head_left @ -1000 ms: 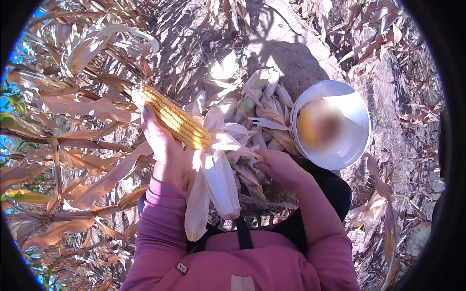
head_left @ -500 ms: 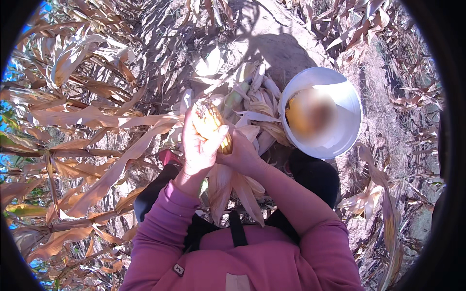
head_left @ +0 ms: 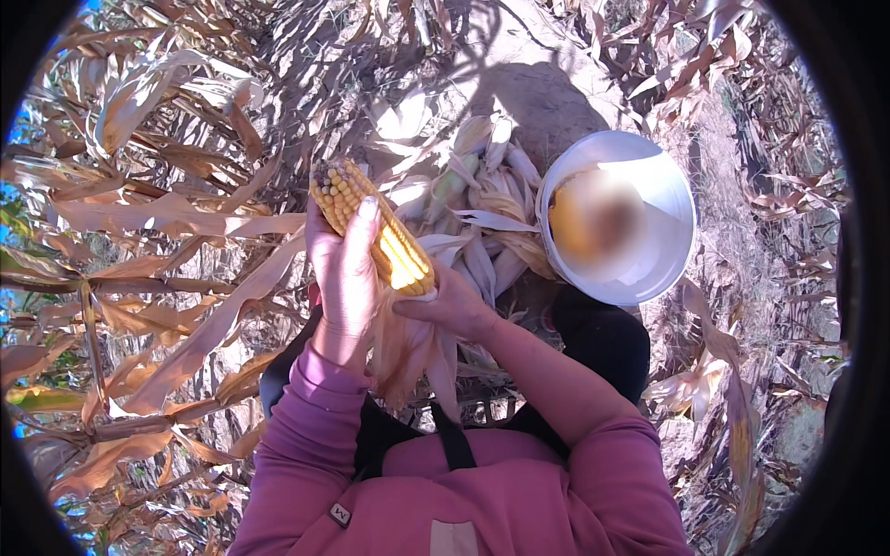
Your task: The person sits in a cornfield and shucks corn cobs by hand, removing the husks and silk. The cleaned cobs are placed into a white bucket beside them.
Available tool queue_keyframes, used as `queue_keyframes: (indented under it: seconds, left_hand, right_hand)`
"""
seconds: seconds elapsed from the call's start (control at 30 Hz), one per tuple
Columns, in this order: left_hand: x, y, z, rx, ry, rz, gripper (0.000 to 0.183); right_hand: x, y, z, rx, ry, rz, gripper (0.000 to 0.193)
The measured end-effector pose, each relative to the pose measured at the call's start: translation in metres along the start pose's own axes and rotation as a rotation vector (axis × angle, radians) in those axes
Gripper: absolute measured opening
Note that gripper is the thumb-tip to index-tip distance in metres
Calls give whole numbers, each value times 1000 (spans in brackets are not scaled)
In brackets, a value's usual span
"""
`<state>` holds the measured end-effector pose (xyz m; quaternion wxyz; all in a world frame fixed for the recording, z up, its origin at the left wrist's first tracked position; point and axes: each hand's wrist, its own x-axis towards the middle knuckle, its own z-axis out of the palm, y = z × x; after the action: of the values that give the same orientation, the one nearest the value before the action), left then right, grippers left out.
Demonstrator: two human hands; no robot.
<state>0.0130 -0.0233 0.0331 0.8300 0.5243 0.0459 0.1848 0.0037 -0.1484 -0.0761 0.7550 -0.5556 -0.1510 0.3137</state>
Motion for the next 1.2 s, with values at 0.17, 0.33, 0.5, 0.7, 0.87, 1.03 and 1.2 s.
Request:
queue_keyframes:
  seconds: [0.17, 0.33, 0.5, 0.7, 0.87, 1.03, 1.2]
  left_hand:
    - [4, -3, -4, 5, -12, 7, 41]
    - [-23, -13, 6, 148, -290, 42, 46]
    - [-51, -18, 28, 878, -957, 581, 59]
    - [7, -5, -10, 33, -5, -60, 40]
    - [47, -33, -61, -338, 484, -318, 38]
    - [46, -22, -40, -350, 534, -367, 40]
    - [43, -26, -34, -374, 419, -350, 38]
  right_hand:
    - [-2, -10, 6, 89, -12, 135, 51]
    - [-3, 14, 9, -14, -10, 156, 43]
    - [-3, 31, 1, -85, 130, -343, 43]
    - [-17, 1, -5, -666, 47, -222, 30]
    - [-27, -30, 19, -937, -185, -358, 26]
    - [-34, -31, -11, -1026, -111, -277, 21]
    - [-81, -115, -44, -1199, 198, -322, 24]
